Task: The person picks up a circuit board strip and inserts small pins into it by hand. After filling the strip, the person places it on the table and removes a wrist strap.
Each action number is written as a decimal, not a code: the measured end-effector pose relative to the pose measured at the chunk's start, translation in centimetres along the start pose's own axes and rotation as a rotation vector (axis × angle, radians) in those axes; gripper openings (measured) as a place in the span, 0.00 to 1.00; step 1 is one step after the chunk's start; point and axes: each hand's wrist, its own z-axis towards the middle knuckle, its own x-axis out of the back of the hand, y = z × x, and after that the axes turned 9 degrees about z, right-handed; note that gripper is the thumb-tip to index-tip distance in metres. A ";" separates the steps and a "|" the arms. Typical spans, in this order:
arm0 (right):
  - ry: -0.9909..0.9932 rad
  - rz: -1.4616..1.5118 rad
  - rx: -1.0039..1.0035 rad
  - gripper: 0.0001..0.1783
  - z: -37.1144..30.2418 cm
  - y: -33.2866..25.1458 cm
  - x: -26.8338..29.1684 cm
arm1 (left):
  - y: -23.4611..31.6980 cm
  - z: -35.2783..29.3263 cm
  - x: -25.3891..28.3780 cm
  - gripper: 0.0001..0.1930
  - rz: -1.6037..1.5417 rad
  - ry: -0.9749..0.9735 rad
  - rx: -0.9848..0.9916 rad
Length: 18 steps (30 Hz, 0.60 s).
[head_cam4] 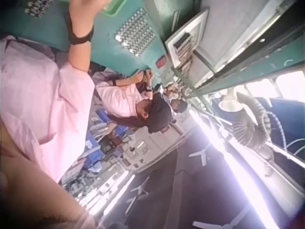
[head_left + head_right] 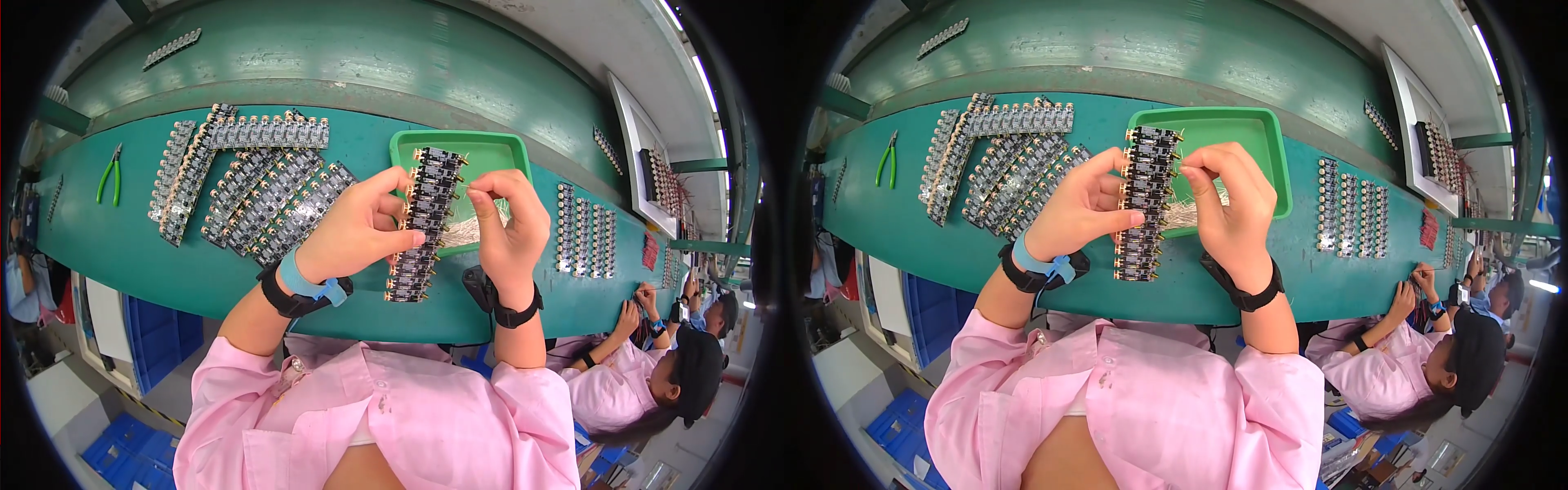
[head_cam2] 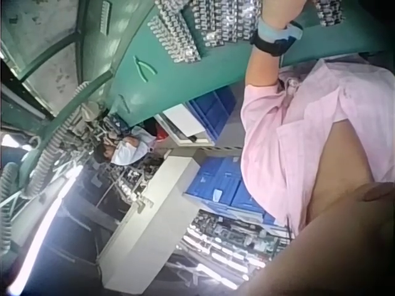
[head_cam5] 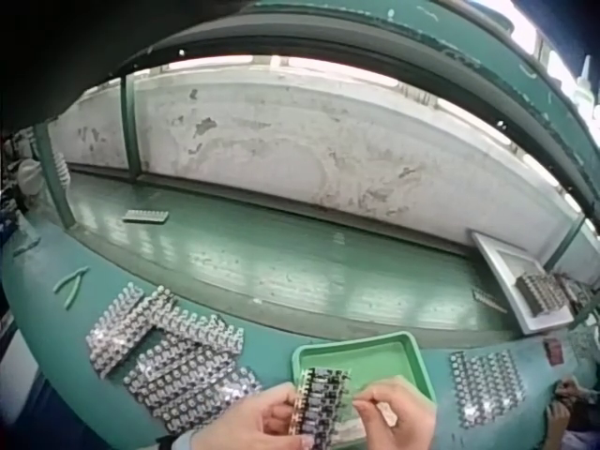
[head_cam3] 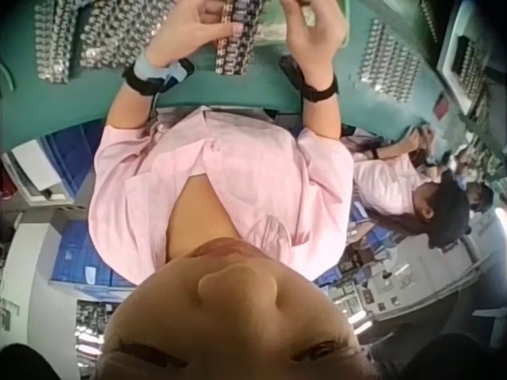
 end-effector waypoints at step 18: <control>-0.032 -0.142 0.113 0.05 -0.1 0.2 -0.2 | -0.1 0.1 -0.4 0.16 -0.030 0.033 -0.057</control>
